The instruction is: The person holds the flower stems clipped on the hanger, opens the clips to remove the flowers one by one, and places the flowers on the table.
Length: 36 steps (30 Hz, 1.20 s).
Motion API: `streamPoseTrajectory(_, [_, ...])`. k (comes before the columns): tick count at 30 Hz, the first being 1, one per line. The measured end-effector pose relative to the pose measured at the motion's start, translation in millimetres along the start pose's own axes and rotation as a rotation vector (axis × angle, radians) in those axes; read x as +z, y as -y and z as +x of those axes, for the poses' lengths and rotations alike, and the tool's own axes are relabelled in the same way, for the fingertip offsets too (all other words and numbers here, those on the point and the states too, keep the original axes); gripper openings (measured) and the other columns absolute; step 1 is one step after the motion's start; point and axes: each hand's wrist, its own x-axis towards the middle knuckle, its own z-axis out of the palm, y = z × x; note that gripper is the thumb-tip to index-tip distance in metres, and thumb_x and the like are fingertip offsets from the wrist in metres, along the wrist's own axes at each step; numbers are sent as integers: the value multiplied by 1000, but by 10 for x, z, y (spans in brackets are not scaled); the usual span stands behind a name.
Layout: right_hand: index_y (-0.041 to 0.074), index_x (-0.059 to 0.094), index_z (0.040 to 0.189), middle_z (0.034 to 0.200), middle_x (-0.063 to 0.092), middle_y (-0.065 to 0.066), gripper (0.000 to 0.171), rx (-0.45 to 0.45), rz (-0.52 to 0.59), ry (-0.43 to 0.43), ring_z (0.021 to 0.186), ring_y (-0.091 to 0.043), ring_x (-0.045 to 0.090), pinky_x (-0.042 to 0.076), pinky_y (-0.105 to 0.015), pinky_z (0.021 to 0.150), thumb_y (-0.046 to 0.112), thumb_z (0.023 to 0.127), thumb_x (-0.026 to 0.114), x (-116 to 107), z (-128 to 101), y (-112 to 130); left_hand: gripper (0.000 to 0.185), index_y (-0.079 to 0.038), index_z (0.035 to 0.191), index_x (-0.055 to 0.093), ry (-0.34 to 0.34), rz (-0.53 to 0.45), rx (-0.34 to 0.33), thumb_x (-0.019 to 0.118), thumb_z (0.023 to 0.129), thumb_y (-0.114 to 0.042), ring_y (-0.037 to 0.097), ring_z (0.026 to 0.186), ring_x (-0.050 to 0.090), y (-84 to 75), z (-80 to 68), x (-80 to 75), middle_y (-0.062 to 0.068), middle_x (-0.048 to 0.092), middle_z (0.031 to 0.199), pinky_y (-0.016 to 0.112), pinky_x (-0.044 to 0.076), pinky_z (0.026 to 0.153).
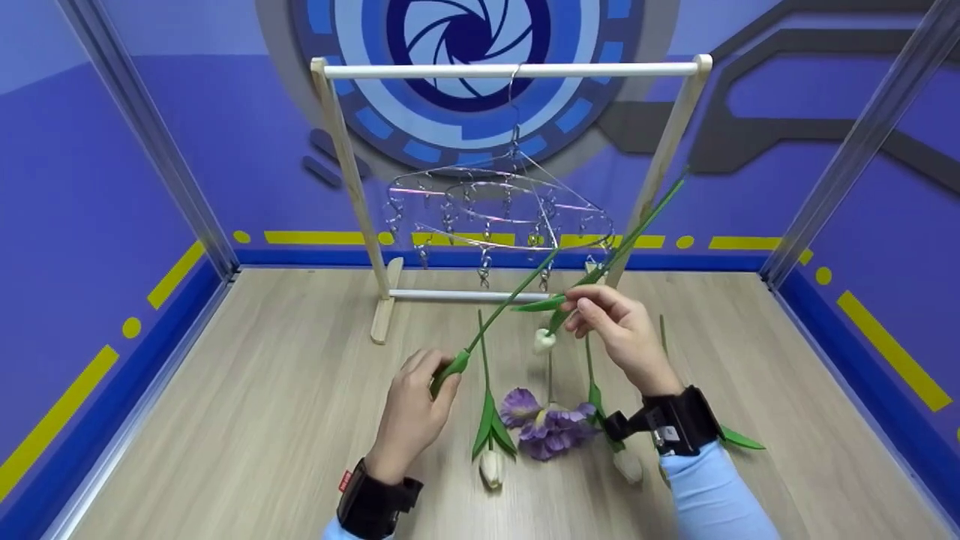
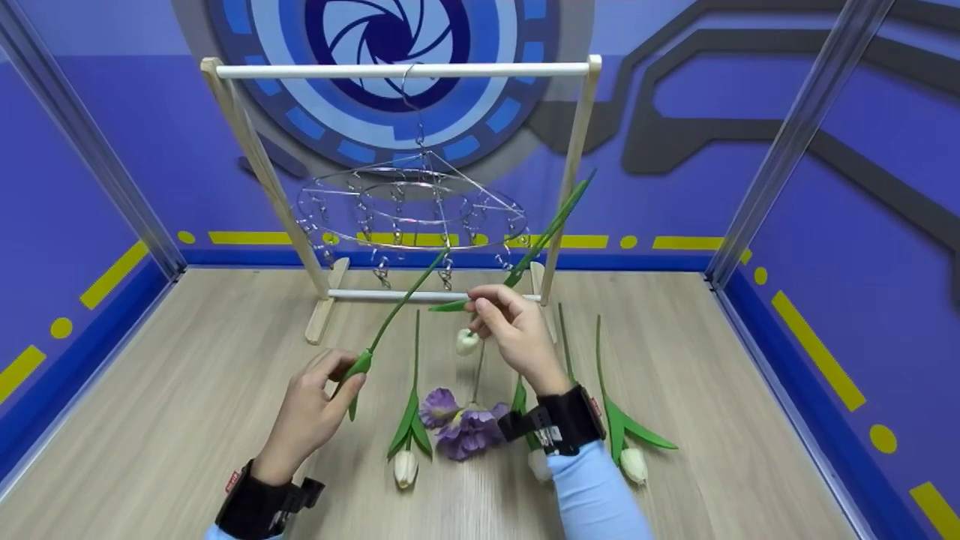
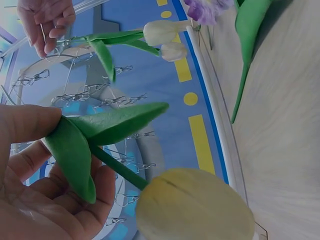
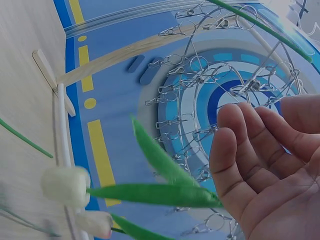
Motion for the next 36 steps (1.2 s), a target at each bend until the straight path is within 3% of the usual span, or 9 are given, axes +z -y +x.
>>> streamPoseTrajectory(9, [-13,63,123,103,72,-11,25,13,28,-70,83,-18,69,57,-29,72,2,107,52,30,-220,-118,10,-4,102,69,11,-6,-22,72,94,0,17,89,66,92,2,-15,4,68,100,40,58,75])
streamPoseTrajectory(19, [-14,63,123,106,69,-22,25,22,45,-112,83,-17,69,57,-27,72,2,106,54,51,-472,-299,13,-6,100,71,-21,54,-38,75,90,2,18,90,66,189,12,-45,5,70,100,38,57,76])
streamPoseTrajectory(25, [-14,63,121,104,72,-11,23,-1,-17,-121,84,-15,68,57,-25,72,0,105,53,24,-519,-379,12,-5,98,71,-34,79,-53,76,90,2,19,89,66,245,6,-45,6,69,98,39,57,75])
streamPoseTrajectory(36, [-10,66,119,105,72,-7,21,57,-94,-152,86,-16,68,55,-25,73,2,105,56,54,-513,-410,13,-4,99,72,-31,114,-94,77,89,2,22,91,68,363,-7,-46,8,70,99,41,58,76])
